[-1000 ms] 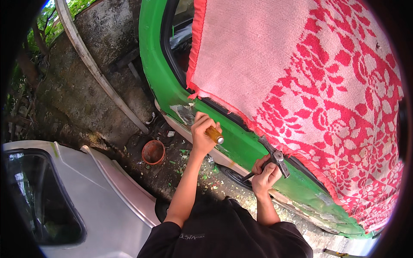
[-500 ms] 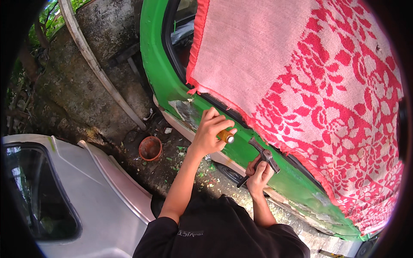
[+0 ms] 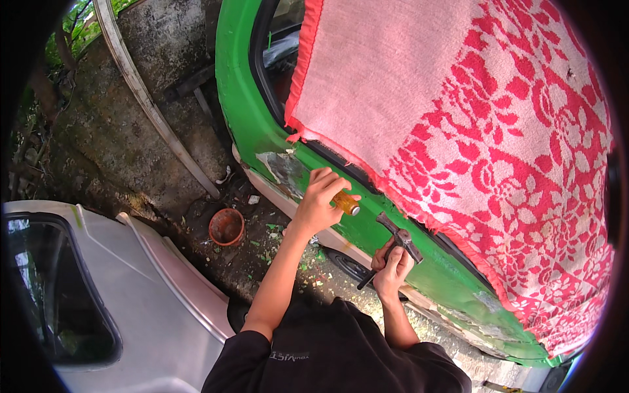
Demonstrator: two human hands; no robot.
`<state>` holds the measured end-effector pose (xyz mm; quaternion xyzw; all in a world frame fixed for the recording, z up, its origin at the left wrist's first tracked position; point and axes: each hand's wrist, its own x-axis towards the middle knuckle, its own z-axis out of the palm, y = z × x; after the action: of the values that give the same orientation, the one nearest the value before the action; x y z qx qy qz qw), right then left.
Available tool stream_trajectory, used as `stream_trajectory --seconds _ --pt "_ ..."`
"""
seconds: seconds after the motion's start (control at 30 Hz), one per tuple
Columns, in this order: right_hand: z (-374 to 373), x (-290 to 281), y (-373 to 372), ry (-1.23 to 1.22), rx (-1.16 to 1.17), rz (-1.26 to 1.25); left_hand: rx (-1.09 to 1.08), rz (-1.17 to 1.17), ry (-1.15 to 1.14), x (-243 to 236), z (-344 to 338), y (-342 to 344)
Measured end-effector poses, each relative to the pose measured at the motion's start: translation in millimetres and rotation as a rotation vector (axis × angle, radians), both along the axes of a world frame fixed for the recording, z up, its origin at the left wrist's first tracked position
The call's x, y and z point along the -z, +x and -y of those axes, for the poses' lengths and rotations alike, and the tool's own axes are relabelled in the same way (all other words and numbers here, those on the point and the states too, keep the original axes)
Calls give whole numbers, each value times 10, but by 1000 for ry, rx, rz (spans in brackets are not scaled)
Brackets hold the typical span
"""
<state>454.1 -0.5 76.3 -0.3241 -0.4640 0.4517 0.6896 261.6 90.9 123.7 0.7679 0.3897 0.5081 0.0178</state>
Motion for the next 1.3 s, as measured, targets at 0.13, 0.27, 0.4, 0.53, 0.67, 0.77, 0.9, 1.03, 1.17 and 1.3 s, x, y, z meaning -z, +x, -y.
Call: stream_trajectory --seconds 0.13,0.27,0.4,0.53,0.67,0.77,0.9,1.03,1.17,1.3 --pt "28 11 4 5 -12 24 -13 80 16 -9 37 53" --pt "57 56 32 -5 -65 -6 -58 118 123 -9 -62 68" --pt "65 116 22 -7 -89 10 -126 87 122 -29 -47 24" --pt "80 155 -51 28 -95 34 -95 149 195 61 9 -35" --pt "128 164 -132 43 -120 73 -56 215 229 107 66 -150" --pt "175 265 -203 91 -92 181 -31 213 229 113 133 -233" --pt "250 181 -305 253 -60 329 -9 205 231 142 138 -300" --pt "330 -42 -418 627 247 650 21 171 246 121 161 -300" --pt "348 218 -537 564 199 507 39 171 176 182 118 -315" --pt "334 143 -565 521 257 623 32 128 147 230 114 -372"
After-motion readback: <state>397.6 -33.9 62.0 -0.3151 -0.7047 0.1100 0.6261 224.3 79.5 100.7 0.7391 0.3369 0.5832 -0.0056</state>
